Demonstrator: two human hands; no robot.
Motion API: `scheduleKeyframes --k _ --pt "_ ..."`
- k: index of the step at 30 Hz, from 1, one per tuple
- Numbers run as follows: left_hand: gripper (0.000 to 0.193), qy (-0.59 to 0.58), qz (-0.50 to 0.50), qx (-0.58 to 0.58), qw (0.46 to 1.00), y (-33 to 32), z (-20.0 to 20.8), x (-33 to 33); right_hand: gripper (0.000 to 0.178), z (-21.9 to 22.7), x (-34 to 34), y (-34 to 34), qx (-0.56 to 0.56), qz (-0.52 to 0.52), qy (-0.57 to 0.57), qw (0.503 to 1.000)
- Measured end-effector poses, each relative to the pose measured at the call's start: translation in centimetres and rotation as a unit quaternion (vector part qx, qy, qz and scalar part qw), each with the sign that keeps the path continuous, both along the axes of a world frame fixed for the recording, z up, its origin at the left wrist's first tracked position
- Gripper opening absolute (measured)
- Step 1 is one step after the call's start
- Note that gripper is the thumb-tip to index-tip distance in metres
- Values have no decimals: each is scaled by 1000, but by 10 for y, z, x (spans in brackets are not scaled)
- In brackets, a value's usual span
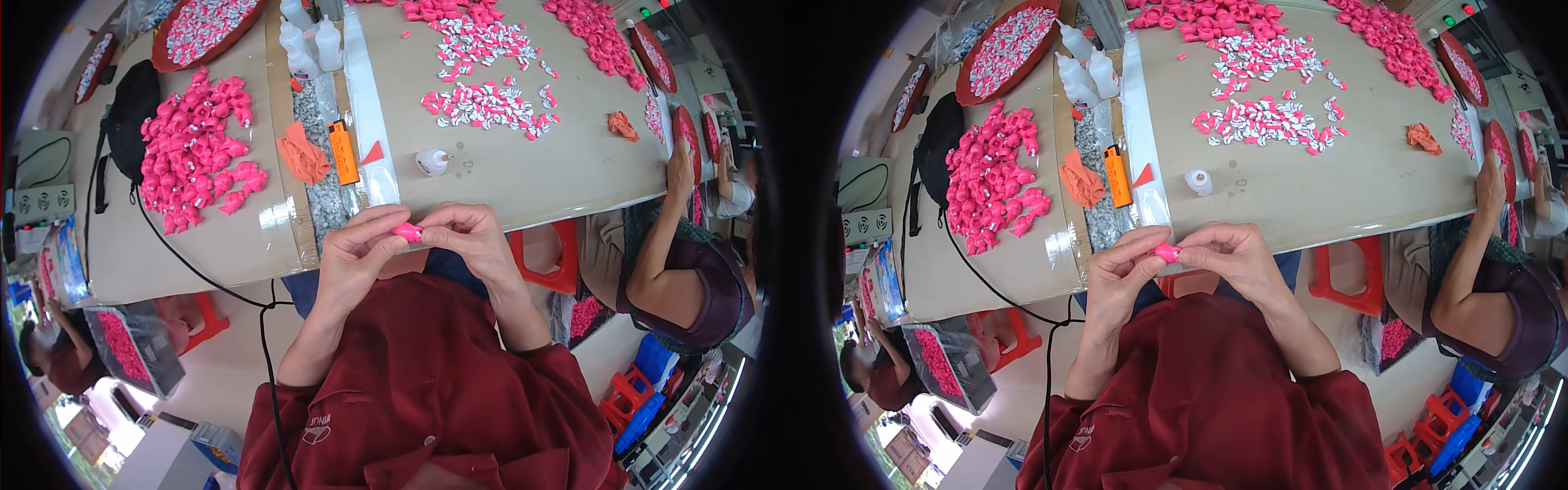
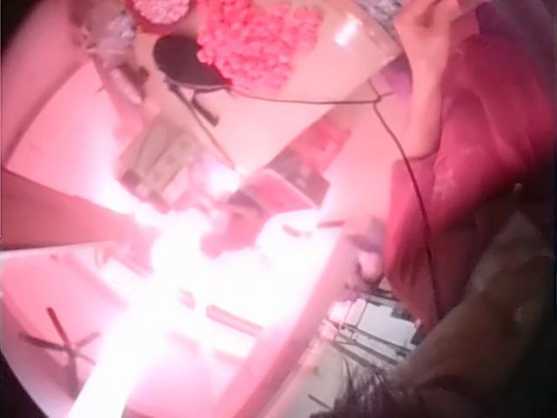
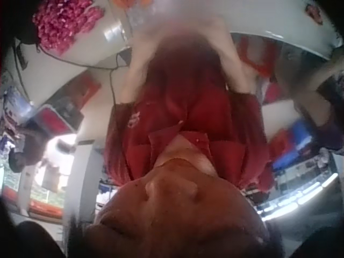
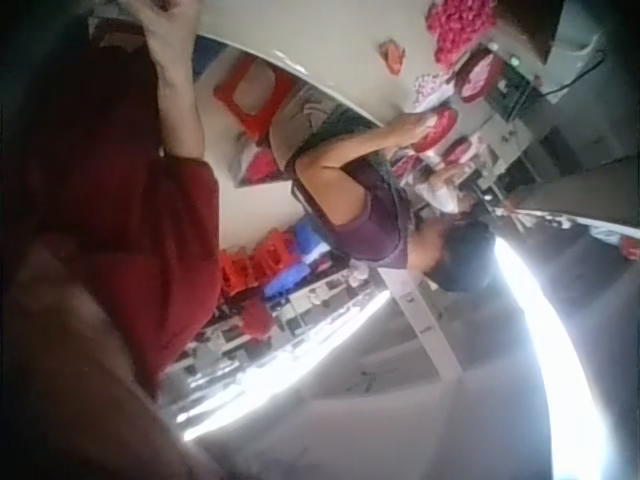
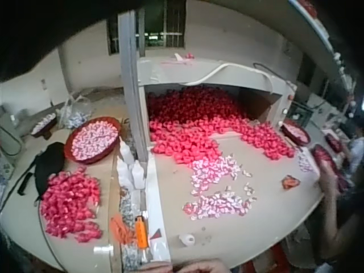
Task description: The person repeatedly picks up small pink and white components from a table, applies glue from a small bottle to the pink piece, and attaches a white piece to form a finished unit. The person places completed units into a growing pile on the table. Another person works at the same table in the background.
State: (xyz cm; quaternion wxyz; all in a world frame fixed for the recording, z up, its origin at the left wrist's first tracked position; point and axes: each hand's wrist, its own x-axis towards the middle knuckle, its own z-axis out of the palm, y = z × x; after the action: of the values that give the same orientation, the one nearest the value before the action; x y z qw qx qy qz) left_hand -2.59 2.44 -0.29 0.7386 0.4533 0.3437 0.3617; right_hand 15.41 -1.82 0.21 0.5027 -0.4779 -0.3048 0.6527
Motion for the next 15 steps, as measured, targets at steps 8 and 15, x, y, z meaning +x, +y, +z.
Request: scheduleKeyframes --k 8,15 --pt "30 43 36 67 996 3 1 1 10 -1 -5 3 10 -16 -69 997" --pt "21 431 299 377 764 78 15 -40 12 -13 14 3 65 -150 -231 959"
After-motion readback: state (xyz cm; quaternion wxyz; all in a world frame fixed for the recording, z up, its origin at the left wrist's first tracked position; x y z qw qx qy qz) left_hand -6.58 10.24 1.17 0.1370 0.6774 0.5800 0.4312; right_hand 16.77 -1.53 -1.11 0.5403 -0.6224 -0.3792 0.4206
